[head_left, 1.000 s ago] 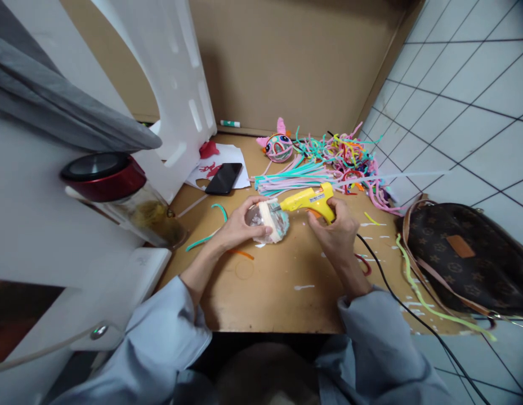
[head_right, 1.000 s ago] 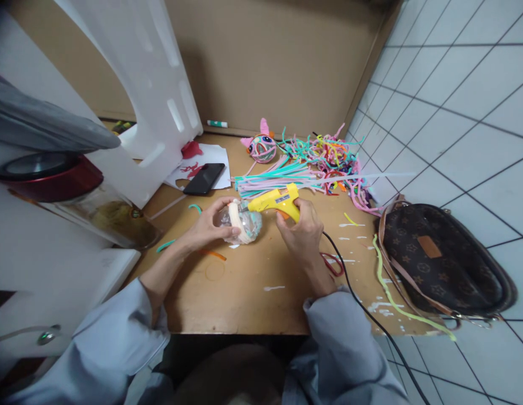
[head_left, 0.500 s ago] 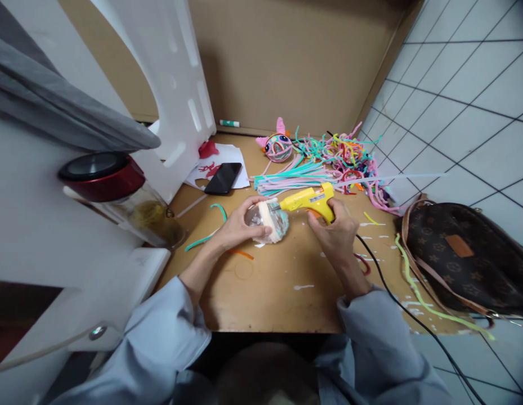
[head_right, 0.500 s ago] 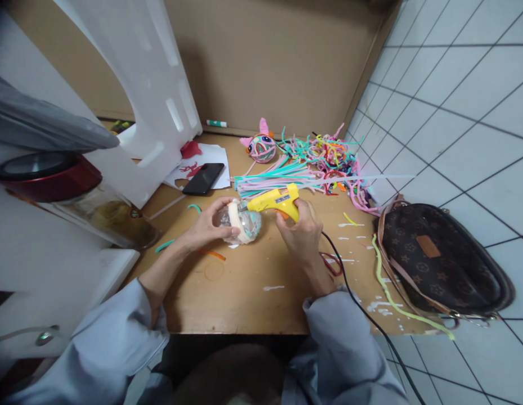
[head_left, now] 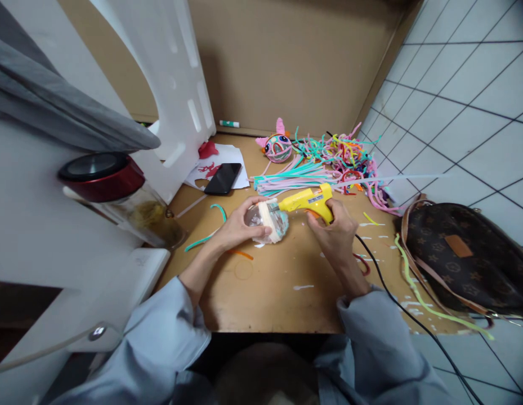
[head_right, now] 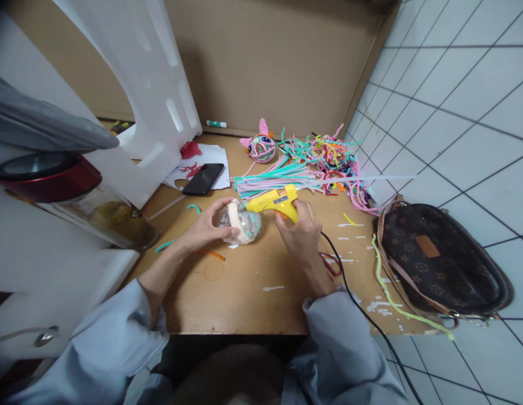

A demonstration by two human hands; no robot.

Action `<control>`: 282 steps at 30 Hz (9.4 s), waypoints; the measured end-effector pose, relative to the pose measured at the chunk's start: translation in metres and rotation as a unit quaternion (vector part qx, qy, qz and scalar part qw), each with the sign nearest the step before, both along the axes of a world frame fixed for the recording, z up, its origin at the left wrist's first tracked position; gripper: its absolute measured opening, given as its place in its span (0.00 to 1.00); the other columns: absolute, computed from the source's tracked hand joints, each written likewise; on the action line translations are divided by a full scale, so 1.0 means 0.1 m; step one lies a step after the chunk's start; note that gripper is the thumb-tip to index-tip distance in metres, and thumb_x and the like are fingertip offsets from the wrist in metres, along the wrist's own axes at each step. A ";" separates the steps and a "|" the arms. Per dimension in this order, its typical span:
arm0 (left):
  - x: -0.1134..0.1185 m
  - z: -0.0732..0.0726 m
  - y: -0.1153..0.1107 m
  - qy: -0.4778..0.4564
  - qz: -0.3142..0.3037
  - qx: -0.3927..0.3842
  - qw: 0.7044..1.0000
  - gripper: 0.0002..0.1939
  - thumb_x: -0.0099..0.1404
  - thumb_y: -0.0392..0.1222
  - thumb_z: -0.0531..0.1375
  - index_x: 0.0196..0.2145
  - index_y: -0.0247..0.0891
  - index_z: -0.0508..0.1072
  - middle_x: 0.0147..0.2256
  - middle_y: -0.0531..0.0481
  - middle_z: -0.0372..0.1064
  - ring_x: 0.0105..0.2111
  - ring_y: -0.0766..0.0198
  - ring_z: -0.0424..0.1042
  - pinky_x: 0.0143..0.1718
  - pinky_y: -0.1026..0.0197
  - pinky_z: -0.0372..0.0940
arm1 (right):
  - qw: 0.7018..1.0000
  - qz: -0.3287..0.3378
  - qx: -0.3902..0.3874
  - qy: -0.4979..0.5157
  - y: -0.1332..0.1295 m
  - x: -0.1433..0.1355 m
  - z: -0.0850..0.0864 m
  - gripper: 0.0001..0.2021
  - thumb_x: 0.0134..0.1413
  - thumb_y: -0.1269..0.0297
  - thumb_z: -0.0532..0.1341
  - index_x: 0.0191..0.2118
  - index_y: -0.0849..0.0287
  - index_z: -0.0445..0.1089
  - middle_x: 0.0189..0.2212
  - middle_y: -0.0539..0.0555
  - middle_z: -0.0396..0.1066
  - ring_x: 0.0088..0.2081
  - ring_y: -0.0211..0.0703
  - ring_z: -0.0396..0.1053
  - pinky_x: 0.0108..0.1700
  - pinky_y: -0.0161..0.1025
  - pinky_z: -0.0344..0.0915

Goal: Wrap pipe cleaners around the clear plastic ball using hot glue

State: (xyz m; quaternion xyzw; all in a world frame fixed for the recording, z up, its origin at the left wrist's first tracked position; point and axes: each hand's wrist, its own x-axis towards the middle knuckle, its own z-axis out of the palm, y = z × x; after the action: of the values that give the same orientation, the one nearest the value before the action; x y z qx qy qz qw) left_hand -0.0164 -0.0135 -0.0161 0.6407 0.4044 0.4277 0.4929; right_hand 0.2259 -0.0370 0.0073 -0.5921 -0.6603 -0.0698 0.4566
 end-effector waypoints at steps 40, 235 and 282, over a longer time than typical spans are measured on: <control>0.01 0.02 -0.02 -0.024 -0.013 -0.015 1.000 0.40 0.46 0.47 0.73 0.55 0.39 0.67 0.45 0.49 0.69 0.40 0.61 0.69 0.43 0.62 0.66 | 0.994 0.034 0.100 -0.021 0.03 0.02 -0.05 0.07 0.54 0.60 0.62 0.38 0.55 0.67 0.32 0.53 0.73 0.32 0.45 0.70 0.35 0.40 0.69; 0.05 0.17 -0.13 0.105 -0.008 0.112 0.988 0.29 0.57 0.52 0.66 0.54 0.40 0.69 0.58 0.41 0.66 0.58 0.49 0.66 0.60 0.51 0.61 | 0.955 0.208 0.048 -0.205 -0.12 -0.38 0.00 0.09 0.67 0.71 0.56 0.40 0.57 0.75 0.36 0.54 0.75 0.33 0.38 0.68 0.37 0.36 0.58; 0.13 -0.01 -0.16 0.256 0.043 0.327 0.909 0.38 0.52 0.46 0.71 0.57 0.42 0.61 0.60 0.36 0.59 0.62 0.46 0.64 0.61 0.46 0.64 | 0.958 0.212 0.016 -0.190 -0.12 -0.38 0.03 0.12 0.68 0.70 0.53 0.40 0.58 0.75 0.37 0.56 0.75 0.37 0.40 0.71 0.41 0.35 0.63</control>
State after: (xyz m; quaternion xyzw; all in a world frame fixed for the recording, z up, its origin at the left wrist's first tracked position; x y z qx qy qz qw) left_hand -0.0029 -0.0298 -0.0170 0.8352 0.3815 0.3785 0.1169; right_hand 0.1875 -0.0495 0.0105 -0.4068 -0.8443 -0.0931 0.3361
